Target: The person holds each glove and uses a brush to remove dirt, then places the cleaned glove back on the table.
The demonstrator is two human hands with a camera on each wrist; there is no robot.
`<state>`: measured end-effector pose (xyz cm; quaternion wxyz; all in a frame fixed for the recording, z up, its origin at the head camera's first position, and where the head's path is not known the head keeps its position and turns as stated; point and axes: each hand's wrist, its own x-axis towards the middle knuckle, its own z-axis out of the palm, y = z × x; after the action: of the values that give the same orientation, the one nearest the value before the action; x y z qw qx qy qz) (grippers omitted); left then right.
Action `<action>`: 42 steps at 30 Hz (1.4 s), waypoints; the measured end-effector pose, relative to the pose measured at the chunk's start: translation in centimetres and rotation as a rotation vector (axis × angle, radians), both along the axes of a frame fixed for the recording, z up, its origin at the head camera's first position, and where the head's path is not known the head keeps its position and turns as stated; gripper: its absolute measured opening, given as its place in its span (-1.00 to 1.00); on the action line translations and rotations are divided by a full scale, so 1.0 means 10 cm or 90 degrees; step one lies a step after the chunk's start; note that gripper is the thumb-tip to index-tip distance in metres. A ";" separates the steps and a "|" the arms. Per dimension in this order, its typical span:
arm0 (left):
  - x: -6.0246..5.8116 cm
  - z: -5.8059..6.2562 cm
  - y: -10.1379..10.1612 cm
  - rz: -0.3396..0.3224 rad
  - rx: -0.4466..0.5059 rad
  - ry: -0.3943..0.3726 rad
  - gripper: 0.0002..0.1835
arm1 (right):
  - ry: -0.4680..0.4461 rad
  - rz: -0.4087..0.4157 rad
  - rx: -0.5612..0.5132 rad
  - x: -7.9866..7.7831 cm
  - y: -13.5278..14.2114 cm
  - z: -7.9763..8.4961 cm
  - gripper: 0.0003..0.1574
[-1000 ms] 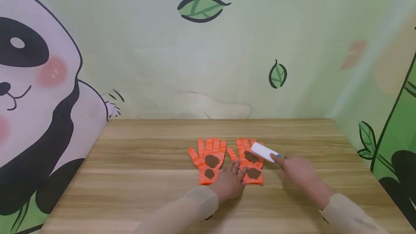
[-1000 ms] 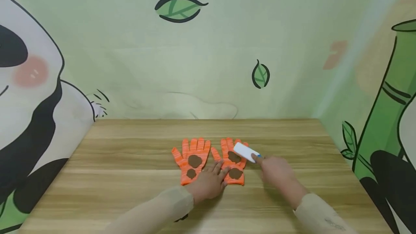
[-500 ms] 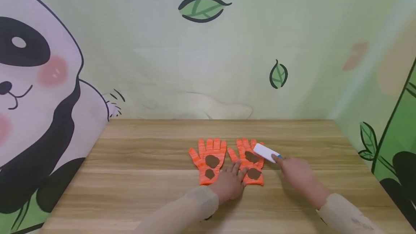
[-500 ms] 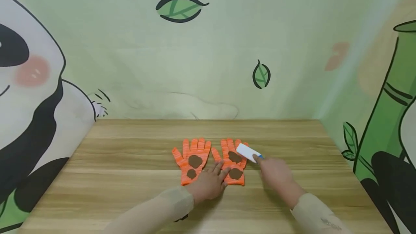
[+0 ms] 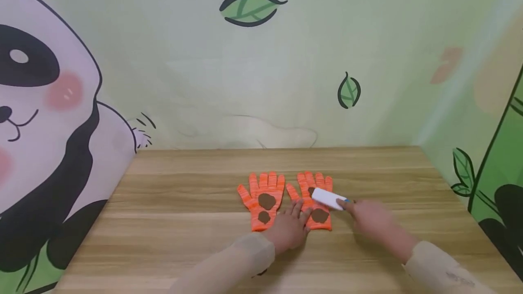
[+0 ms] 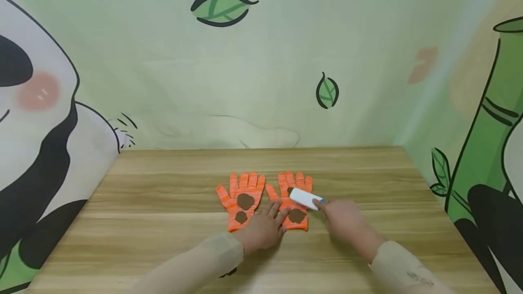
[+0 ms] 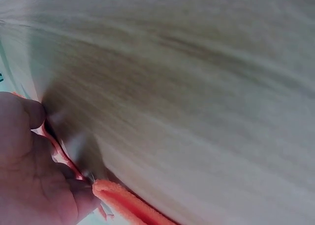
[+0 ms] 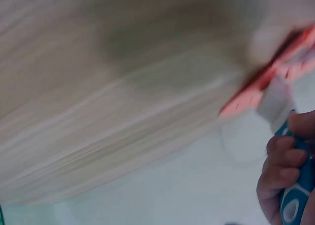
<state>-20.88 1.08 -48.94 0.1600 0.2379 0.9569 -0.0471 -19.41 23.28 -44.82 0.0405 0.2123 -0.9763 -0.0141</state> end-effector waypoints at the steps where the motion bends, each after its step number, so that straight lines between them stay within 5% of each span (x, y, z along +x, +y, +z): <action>1: 0.00 0.00 0.00 0.000 0.001 0.001 -0.38 | 0.010 -0.008 -0.008 -0.01 0.00 0.00 -0.37; 5: -0.01 0.01 -0.01 -0.001 -0.005 0.004 -0.38 | 0.031 0.004 -0.002 -0.05 0.00 -0.03 -0.38; 25: 0.00 -0.03 0.02 -0.002 -0.010 0.013 -0.38 | -0.042 -0.035 -0.020 -0.08 -0.12 -0.06 -0.37; 31: -0.01 -0.03 0.02 0.003 -0.009 0.010 -0.38 | 0.005 -0.028 -0.032 -0.06 -0.11 -0.11 -0.42; 37: -0.01 0.01 0.01 0.002 -0.005 0.022 -0.39 | -0.046 -0.095 -0.088 -0.03 -0.18 -0.16 -0.50; 42: -0.01 0.06 0.01 -0.002 0.006 0.029 -0.40 | -0.019 -0.076 -0.102 -0.04 -0.19 -0.23 -0.51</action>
<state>-20.94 1.15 -48.37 0.1370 0.2392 0.9600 -0.0487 -19.78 21.40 -47.16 0.0418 0.1500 -0.9857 0.0649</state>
